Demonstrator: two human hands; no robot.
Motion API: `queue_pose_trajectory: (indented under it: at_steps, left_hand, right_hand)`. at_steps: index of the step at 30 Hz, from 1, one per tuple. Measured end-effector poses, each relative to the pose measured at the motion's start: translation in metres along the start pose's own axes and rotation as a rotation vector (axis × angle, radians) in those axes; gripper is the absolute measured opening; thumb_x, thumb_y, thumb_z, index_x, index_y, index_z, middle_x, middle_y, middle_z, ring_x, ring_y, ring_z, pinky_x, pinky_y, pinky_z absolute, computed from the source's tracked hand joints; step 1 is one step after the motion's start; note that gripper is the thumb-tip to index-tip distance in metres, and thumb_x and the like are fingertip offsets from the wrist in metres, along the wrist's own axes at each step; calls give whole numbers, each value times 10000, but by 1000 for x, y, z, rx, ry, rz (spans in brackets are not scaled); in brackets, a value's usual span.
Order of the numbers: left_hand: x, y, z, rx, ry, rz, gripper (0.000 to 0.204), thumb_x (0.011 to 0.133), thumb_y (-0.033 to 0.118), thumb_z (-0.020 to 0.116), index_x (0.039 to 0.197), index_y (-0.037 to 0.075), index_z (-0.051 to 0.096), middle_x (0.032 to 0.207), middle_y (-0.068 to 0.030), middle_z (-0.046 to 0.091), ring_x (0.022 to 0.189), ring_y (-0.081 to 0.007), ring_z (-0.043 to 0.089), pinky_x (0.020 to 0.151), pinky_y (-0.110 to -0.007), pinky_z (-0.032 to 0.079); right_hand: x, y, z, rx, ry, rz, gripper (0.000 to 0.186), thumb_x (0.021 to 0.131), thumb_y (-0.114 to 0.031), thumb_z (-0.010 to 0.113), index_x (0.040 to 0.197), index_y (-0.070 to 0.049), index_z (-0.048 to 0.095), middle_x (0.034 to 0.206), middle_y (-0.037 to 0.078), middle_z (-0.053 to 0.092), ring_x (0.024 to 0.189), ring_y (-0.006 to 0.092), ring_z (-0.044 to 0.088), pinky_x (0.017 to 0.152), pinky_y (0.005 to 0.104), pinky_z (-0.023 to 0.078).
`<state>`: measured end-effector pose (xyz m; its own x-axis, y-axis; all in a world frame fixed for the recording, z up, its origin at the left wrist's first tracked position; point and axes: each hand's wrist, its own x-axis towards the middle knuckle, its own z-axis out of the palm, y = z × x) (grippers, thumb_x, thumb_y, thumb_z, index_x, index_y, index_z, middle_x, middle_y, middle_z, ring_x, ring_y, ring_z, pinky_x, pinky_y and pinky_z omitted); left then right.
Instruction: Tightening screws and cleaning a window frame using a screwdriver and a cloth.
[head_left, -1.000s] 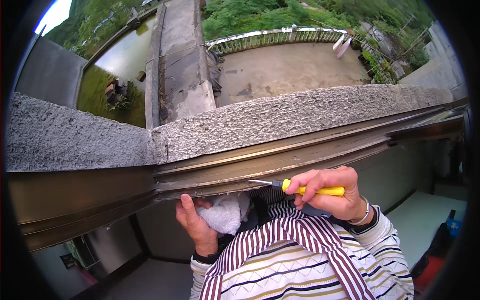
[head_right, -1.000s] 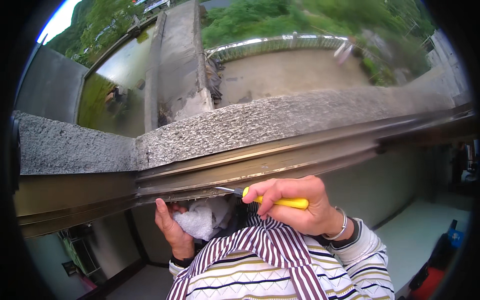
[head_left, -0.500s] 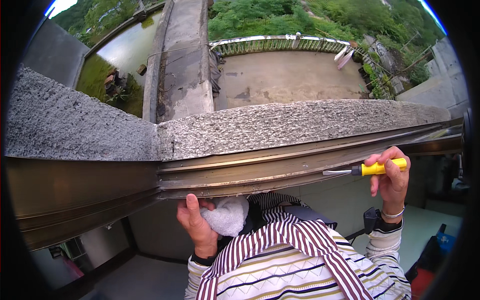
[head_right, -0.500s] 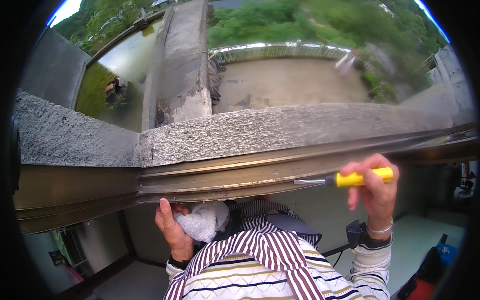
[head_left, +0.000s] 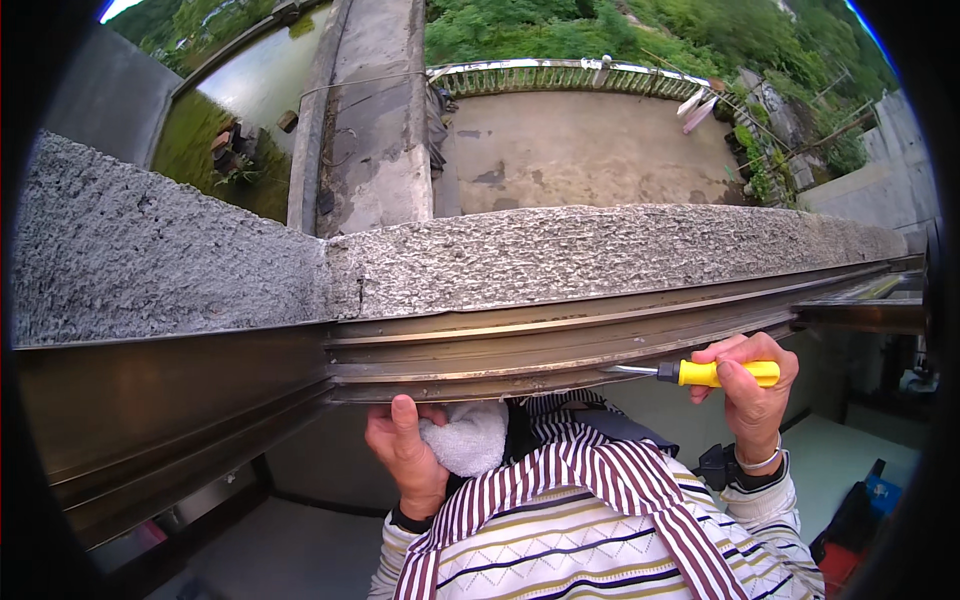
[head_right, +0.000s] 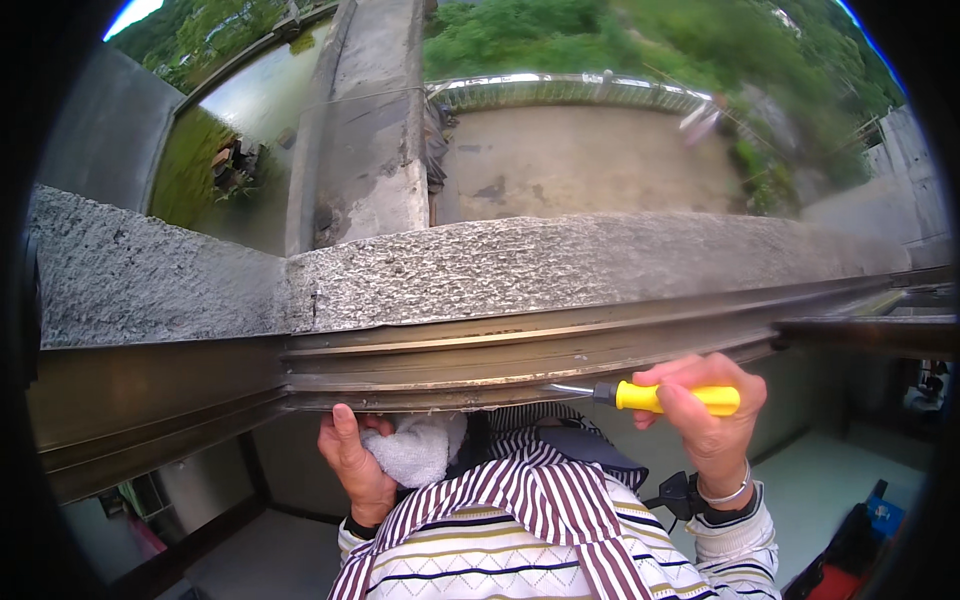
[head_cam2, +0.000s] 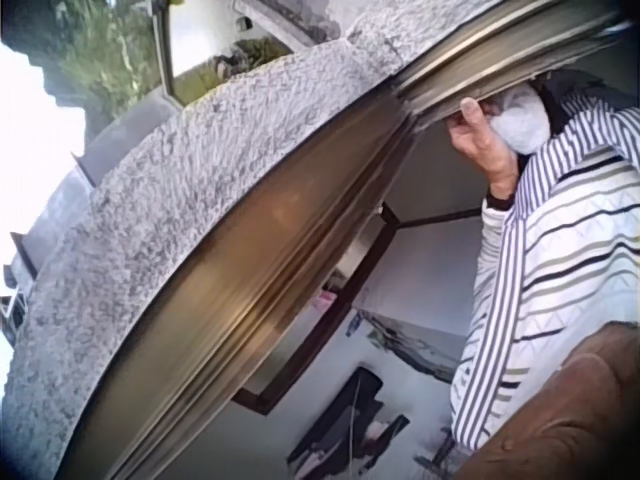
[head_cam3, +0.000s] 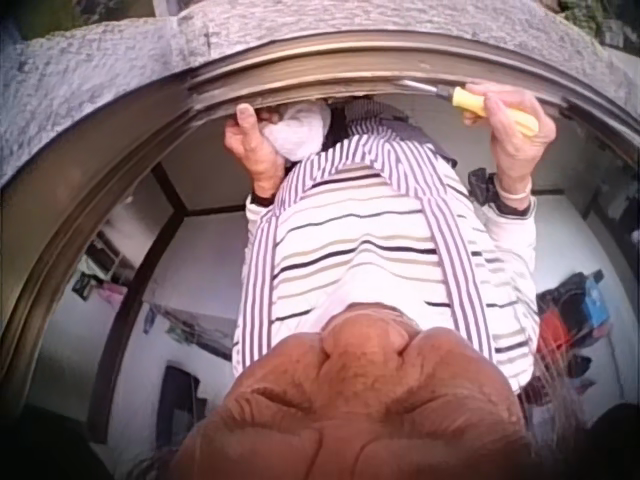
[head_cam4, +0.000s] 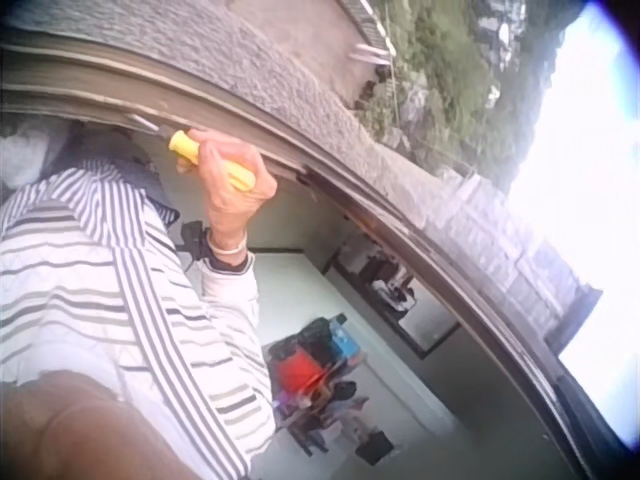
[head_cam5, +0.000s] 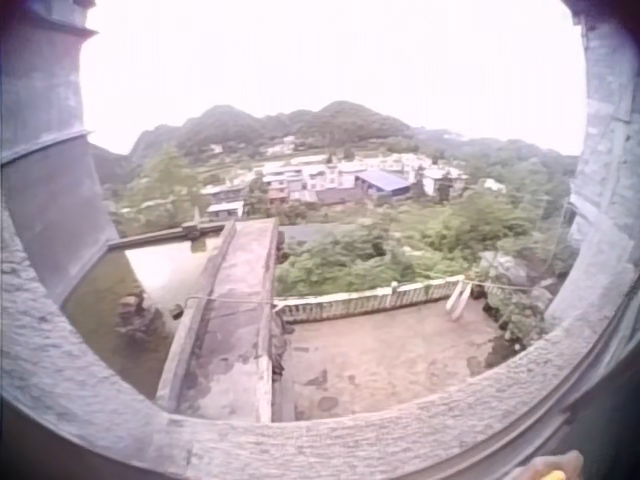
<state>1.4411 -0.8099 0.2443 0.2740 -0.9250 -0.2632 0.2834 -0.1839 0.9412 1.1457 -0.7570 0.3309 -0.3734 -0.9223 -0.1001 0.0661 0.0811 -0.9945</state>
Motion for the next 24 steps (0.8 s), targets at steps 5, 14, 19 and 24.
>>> queue_pose_trajectory:
  at_steps: [5,14,19,24]
  left_hand:
    - [-1,0,3,48,10,2,388,885,394,598,952,18,530,841,-66,579,620,-136,511,537,-264,438]
    - [-1,0,2,77,2,3,375,894,374,592,928,7,524,816,-78,577,615,-138,516,533,-265,439]
    - [0,0,1,38,-14,-8,384,891,347,601,984,-17,518,807,-74,563,612,-135,512,523,-272,442]
    - [-2,-4,-10,31,-39,-14,418,880,368,616,978,-25,511,796,-66,543,608,-130,505,522,-274,445]
  right_hand:
    - [0,10,30,93,-93,64,40,797,80,588,834,67,584,867,257,650,660,256,664,580,328,563]
    - [0,12,51,80,-133,20,56,803,101,578,847,70,593,892,246,650,714,242,671,604,309,568]
    - [4,10,46,9,-169,-115,30,811,85,573,840,80,570,888,245,645,666,242,658,571,319,560]
    - [-2,-7,17,23,-75,-105,52,833,27,564,810,72,551,838,241,636,620,256,643,540,324,551]
